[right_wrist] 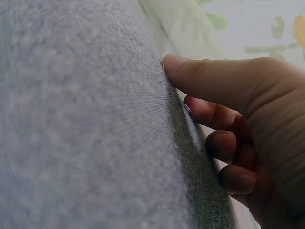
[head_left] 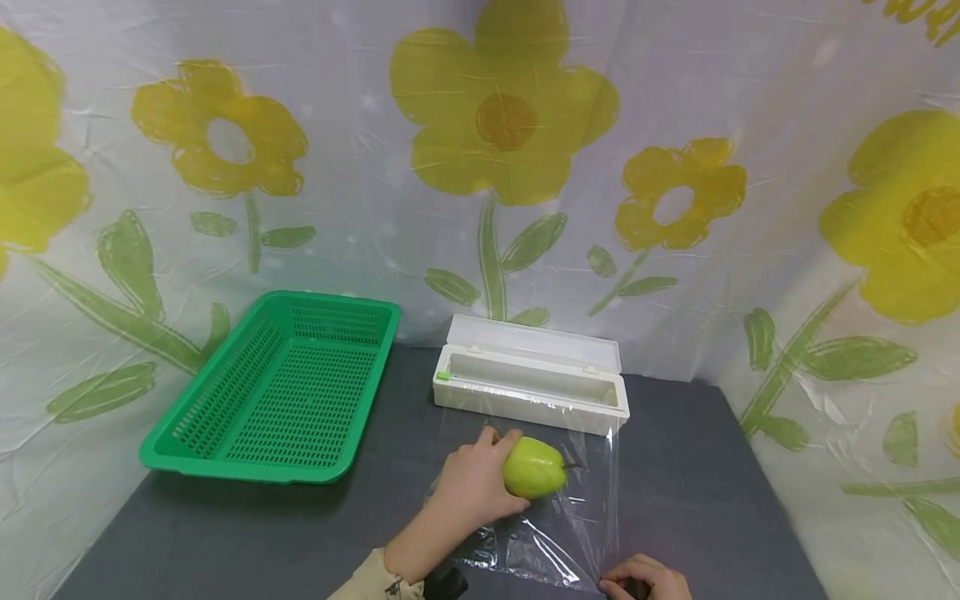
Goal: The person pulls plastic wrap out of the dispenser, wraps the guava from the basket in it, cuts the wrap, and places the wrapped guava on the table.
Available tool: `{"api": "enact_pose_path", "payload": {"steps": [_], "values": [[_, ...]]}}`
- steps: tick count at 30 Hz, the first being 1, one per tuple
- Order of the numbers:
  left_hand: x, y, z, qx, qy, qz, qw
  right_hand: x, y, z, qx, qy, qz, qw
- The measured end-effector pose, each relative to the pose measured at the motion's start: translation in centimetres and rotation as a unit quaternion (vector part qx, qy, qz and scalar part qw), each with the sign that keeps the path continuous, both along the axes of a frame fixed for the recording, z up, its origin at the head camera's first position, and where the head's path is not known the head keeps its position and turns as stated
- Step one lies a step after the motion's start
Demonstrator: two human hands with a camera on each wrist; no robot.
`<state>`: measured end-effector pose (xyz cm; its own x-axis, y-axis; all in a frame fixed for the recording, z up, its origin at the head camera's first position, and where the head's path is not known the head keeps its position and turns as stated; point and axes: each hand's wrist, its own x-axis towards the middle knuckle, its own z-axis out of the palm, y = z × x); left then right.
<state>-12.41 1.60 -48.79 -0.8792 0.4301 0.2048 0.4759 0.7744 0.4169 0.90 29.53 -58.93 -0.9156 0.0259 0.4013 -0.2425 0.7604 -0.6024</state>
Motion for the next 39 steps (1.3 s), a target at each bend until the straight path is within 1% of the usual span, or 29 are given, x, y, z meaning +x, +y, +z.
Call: {"api": "enact_pose_path", "payload": {"steps": [3,7,10,13,17,20,24,32,39], "values": [[0.1,0.5,-0.2,-0.006,0.0,-0.005,1.0,0.1,-0.1,0.0,-0.002,0.0,-0.006,1.0],[0.3,1.2,-0.6,-0.017,0.003,-0.009,0.9998,0.0,-0.2,-0.2,-0.009,0.01,-0.012,0.9998],[0.3,1.5,-1.0,-0.027,0.009,-0.006,0.9996,-0.1,-0.2,-0.4,-0.016,0.024,-0.008,0.9996],[0.3,1.6,-1.5,-0.038,0.013,-0.007,0.9992,-0.2,-0.3,-0.5,-0.02,0.028,-0.008,0.9994],[0.1,1.7,-2.1,-0.05,0.014,-0.006,0.9986,-0.1,-0.5,-0.3,-0.021,0.016,-0.021,0.9994],[0.1,1.7,-2.3,-0.058,0.015,-0.004,0.9982,-0.1,-0.6,-0.3,-0.021,0.015,-0.028,0.9993],[0.0,1.8,-2.5,-0.062,0.014,-0.004,0.998,-0.1,-0.6,-0.3,-0.023,0.019,-0.031,0.9991],[-0.1,1.8,-2.7,-0.063,0.0,-0.008,0.998,-0.1,-1.0,0.0,-0.026,-0.015,-0.054,0.9981],[0.1,1.7,-2.9,-0.048,-0.009,-0.013,0.9987,-0.1,-1.0,0.1,-0.015,-0.008,-0.055,0.9983]]}}
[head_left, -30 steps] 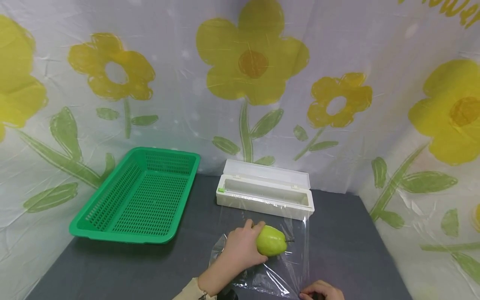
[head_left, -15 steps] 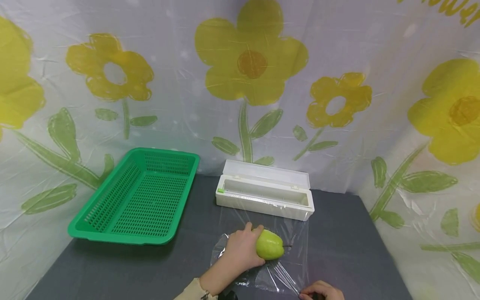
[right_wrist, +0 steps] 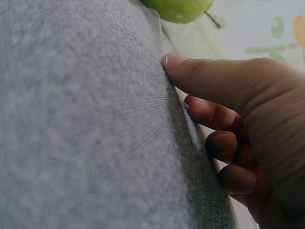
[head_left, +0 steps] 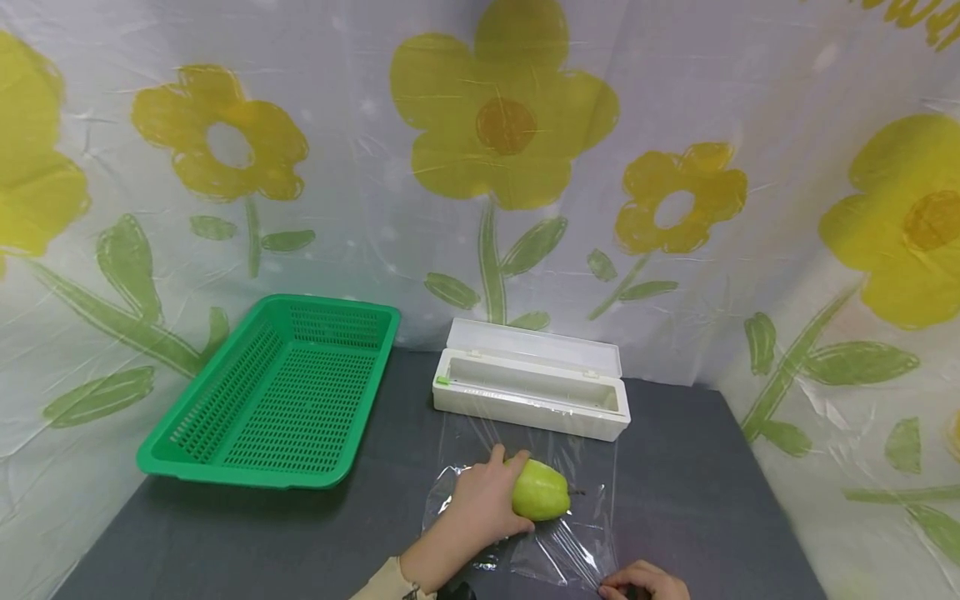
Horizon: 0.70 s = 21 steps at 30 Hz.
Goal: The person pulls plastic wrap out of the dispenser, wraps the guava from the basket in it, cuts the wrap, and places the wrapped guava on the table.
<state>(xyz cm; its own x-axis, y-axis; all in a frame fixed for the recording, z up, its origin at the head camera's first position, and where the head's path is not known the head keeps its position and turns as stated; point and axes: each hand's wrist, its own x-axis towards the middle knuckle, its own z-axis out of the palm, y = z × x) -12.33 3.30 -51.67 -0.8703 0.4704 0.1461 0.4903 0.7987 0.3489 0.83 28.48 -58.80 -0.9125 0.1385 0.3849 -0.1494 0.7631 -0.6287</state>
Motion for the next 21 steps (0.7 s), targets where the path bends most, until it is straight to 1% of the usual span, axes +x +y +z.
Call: {"api": "enact_pose_path", "payload": {"steps": [5,13,17,21], "values": [[0.1,-0.1,0.0,0.008,-0.004,-0.001,1.0,0.0,0.0,0.1,0.002,-0.01,-0.004,0.9999],[0.7,-0.3,0.2,0.001,-0.002,0.001,1.0,-0.1,0.1,-0.4,-0.003,0.021,0.004,0.9998],[0.9,-0.3,0.3,0.007,-0.004,0.001,1.0,0.0,0.2,-0.4,-0.005,0.021,0.007,0.9997],[1.1,-0.6,0.7,0.023,-0.009,0.002,0.9997,-0.1,0.2,-0.4,-0.006,0.017,0.012,0.9998]]}}
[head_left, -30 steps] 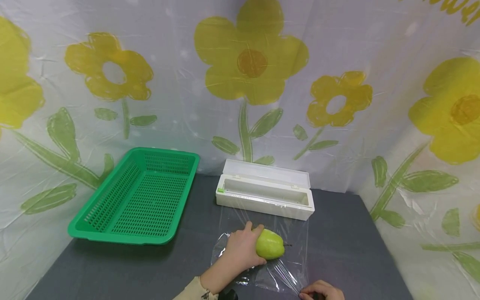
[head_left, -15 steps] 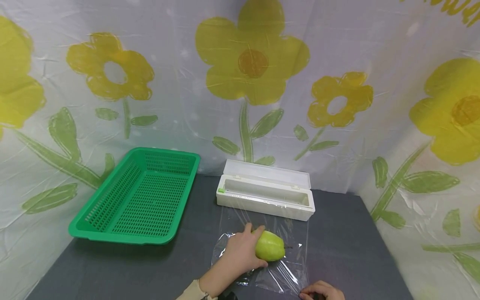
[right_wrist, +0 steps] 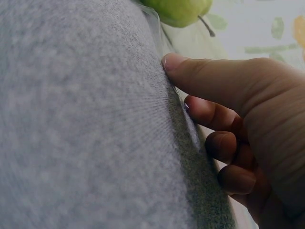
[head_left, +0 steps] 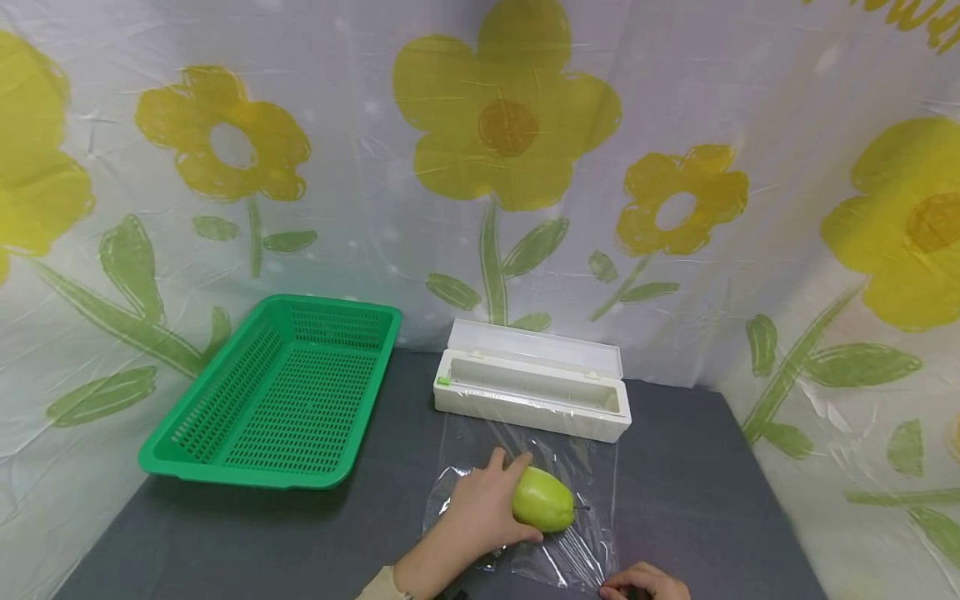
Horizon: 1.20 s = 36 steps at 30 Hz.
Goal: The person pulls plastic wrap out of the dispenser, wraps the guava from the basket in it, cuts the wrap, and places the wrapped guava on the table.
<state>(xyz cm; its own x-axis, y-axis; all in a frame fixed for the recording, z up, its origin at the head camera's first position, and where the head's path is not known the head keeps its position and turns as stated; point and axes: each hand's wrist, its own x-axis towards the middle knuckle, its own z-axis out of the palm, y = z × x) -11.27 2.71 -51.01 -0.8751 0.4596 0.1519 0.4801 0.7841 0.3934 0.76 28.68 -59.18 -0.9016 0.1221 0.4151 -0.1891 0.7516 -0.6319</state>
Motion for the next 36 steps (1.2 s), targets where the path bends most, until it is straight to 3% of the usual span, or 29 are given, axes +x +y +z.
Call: {"api": "enact_pose_path", "payload": {"steps": [9,13,17,21,24,31,36], "values": [[0.6,-2.4,1.1,0.034,-0.02,0.029,0.9988,-0.1,0.3,-0.6,-0.001,0.041,0.015,0.999],[0.8,-4.3,1.3,0.046,-0.011,0.048,0.9978,0.0,0.3,-0.3,0.009,0.027,0.001,0.9996],[1.2,-6.4,1.2,0.071,0.001,0.039,0.9967,0.0,0.2,0.4,0.02,-0.002,-0.003,0.9998],[1.9,-8.3,0.3,0.073,0.03,0.008,0.9968,-0.1,0.4,0.4,0.021,-0.006,0.007,0.9997],[2.6,-9.5,-0.9,0.054,0.043,-0.015,0.9975,-0.2,0.5,0.0,0.024,0.016,0.021,0.9994],[3.5,-11.4,-3.0,0.022,-0.005,-0.036,0.9991,-0.1,0.5,-0.1,0.021,0.018,0.03,0.9992],[3.9,-12.1,-4.0,0.033,-0.035,-0.05,0.9976,0.0,0.3,0.1,0.03,-0.003,0.023,0.9993]]}}
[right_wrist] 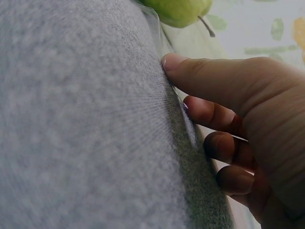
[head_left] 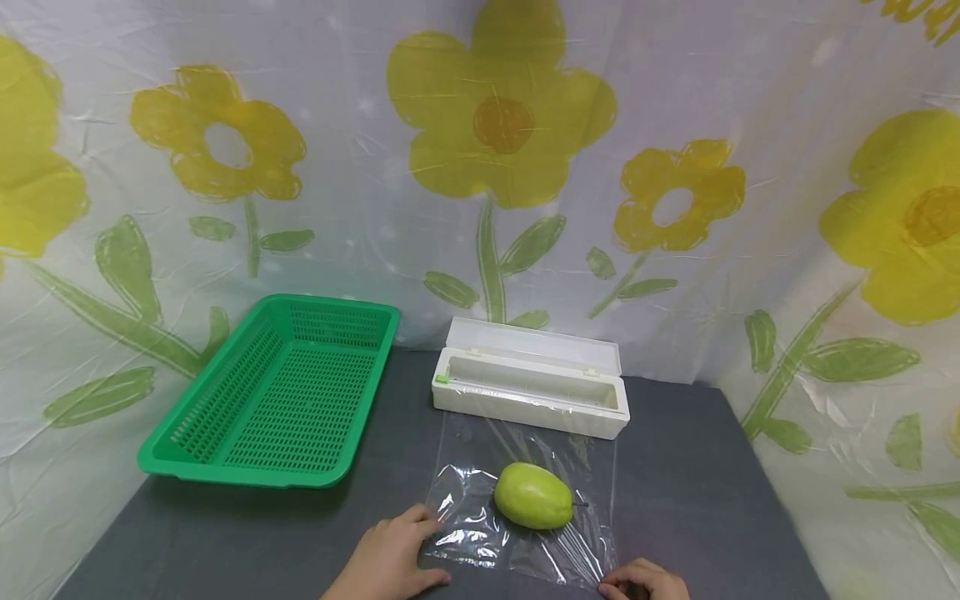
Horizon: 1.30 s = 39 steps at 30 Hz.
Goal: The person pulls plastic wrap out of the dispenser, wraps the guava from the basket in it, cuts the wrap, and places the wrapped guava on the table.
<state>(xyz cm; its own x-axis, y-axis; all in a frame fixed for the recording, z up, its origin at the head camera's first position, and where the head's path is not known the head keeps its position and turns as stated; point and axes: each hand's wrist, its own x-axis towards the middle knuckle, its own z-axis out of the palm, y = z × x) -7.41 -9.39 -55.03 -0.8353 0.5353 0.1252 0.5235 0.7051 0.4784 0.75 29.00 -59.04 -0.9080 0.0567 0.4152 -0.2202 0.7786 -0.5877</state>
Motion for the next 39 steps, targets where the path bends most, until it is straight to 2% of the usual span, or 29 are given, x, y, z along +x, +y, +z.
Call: {"api": "enact_pose_path", "payload": {"steps": [4,6,8,11,13,15,17,18,21,24,29,31,33,36,39], "values": [[0.1,-0.3,-0.6,0.03,0.015,-0.017,0.9993,0.0,-0.2,0.1,0.006,-0.016,-0.007,0.9998],[0.1,-0.5,-0.8,0.039,0.032,-0.024,0.9984,0.0,-0.1,0.0,0.007,-0.011,-0.008,0.9999],[0.2,-0.6,-0.9,0.044,0.042,-0.031,0.9976,0.0,0.1,0.0,0.002,-0.002,0.007,1.0],[0.2,-0.7,-1.0,0.037,0.06,-0.04,0.9967,-0.1,1.1,0.2,-0.002,-0.007,0.083,0.9965],[0.2,-0.7,-1.0,0.027,0.072,-0.043,0.9961,-0.1,1.8,0.5,-0.007,-0.039,0.139,0.9895],[0.2,-0.7,-1.0,0.012,0.091,-0.042,0.9949,-0.2,2.4,0.8,-0.005,-0.071,0.178,0.9814],[0.1,-0.6,-1.0,0.003,0.094,-0.043,0.9946,-0.1,2.4,0.9,-0.005,-0.079,0.168,0.9826],[0.0,-0.6,-0.9,0.0,0.086,-0.042,0.9954,-0.1,2.2,0.7,-0.003,-0.069,0.157,0.9852],[-0.1,-0.8,-0.6,-0.002,0.041,-0.043,0.9982,-0.1,1.5,0.2,0.003,-0.011,0.118,0.993],[-0.1,-0.8,-0.3,-0.004,0.013,-0.045,0.9989,-0.1,1.1,-0.4,0.016,0.043,0.086,0.9952],[-0.1,-0.7,-0.3,-0.015,0.063,-0.05,0.9966,-0.4,1.0,-0.9,0.029,0.088,0.057,0.994],[0.0,-0.6,-0.4,-0.022,0.083,-0.044,0.9954,-0.5,1.1,-1.0,0.026,0.106,0.059,0.9923],[0.0,-0.5,-0.4,-0.027,0.085,-0.036,0.9954,-0.6,1.2,-1.2,0.022,0.121,0.069,0.9899],[0.0,-0.6,-0.3,-0.026,0.059,-0.034,0.9973,-0.8,1.0,-1.3,0.019,0.134,0.071,0.9882],[-0.2,-0.9,-0.1,-0.015,0.017,-0.046,0.9987,-0.7,0.7,-1.2,0.024,0.122,0.046,0.9912]]}}
